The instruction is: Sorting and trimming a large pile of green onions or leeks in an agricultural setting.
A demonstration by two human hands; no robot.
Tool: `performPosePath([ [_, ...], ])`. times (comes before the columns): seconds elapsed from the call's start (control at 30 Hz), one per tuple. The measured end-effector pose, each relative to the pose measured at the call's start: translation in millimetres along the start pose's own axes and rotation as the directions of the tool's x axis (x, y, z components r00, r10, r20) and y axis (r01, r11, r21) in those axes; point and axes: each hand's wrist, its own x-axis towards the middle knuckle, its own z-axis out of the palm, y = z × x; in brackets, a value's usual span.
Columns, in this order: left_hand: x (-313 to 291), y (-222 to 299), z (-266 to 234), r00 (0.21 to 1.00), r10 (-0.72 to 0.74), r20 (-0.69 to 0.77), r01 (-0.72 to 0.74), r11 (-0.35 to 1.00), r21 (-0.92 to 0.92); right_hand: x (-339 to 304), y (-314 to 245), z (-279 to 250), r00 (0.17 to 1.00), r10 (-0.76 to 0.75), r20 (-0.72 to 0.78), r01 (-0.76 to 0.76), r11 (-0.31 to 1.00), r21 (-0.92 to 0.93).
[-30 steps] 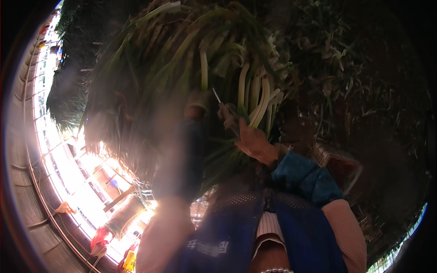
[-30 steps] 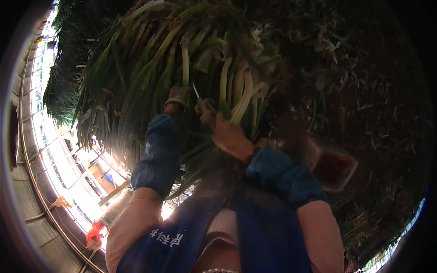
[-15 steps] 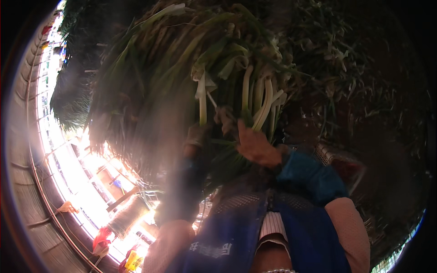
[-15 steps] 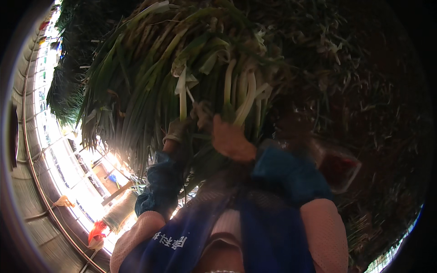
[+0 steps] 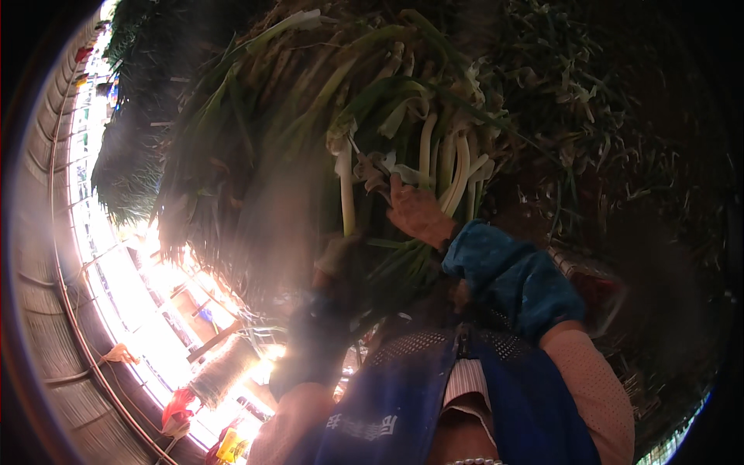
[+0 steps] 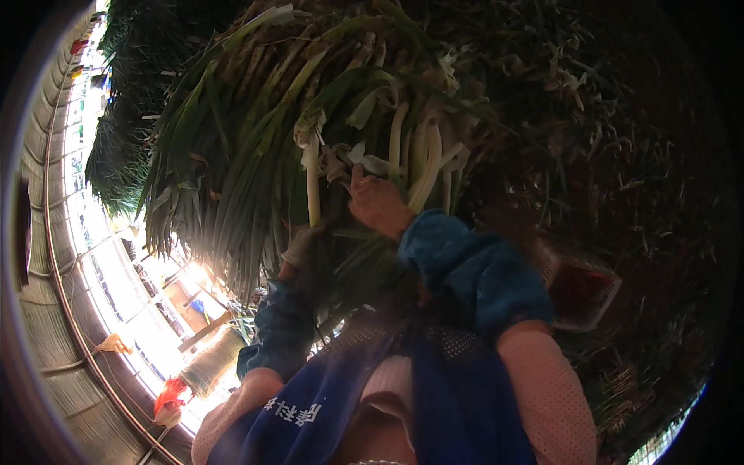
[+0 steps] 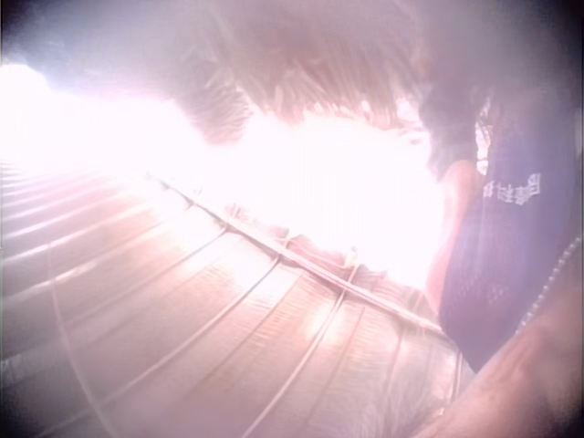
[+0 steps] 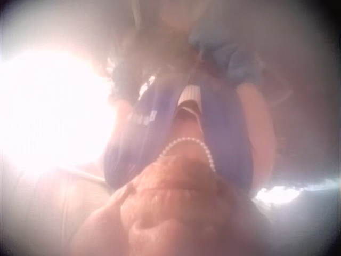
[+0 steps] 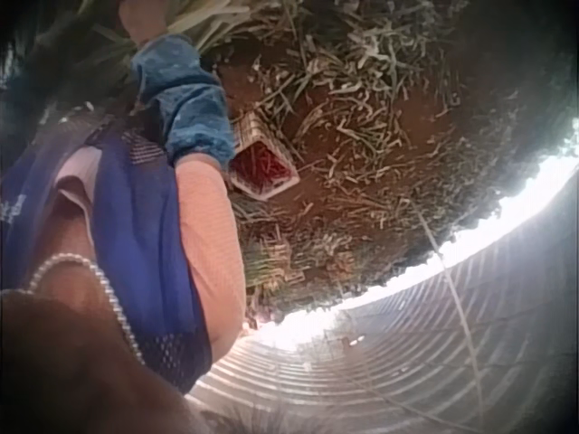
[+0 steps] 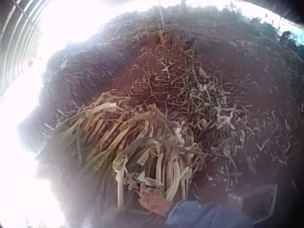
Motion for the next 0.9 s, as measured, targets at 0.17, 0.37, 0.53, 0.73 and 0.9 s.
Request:
performPosePath([
  [0.17, -75, 92, 123, 0.954, -0.128, 0.27, 0.219, 0.913, -0.343, -19, 48, 4, 0.993, 0.062, -0.104, -0.068, 0.996, -0.055],
  [0.37, -80, 67, 103, 0.942, -0.157, 0.296, 0.275, 0.868, -0.415, -78, 13, -3, 0.981, 0.165, 0.098, -0.177, 0.977, 0.123],
  [0.53, -91, 84, 129, 0.961, -0.213, 0.175, 0.274, 0.796, -0.54, -66, 29, 11, 0.995, 0.095, 0.006, -0.095, 0.993, 0.077],
  [0.73, -82, 76, 117, 0.938, -0.157, 0.309, 0.317, 0.752, -0.578, -51, 32, 3, 0.978, 0.207, -0.029, -0.202, 0.971, 0.132],
  [0.9, -49, 124, 165, 0.991, -0.128, -0.042, 0.134, 0.893, 0.43, -98, 43, 0, 0.972, 0.223, -0.072, -0.204, 0.957, 0.208],
])
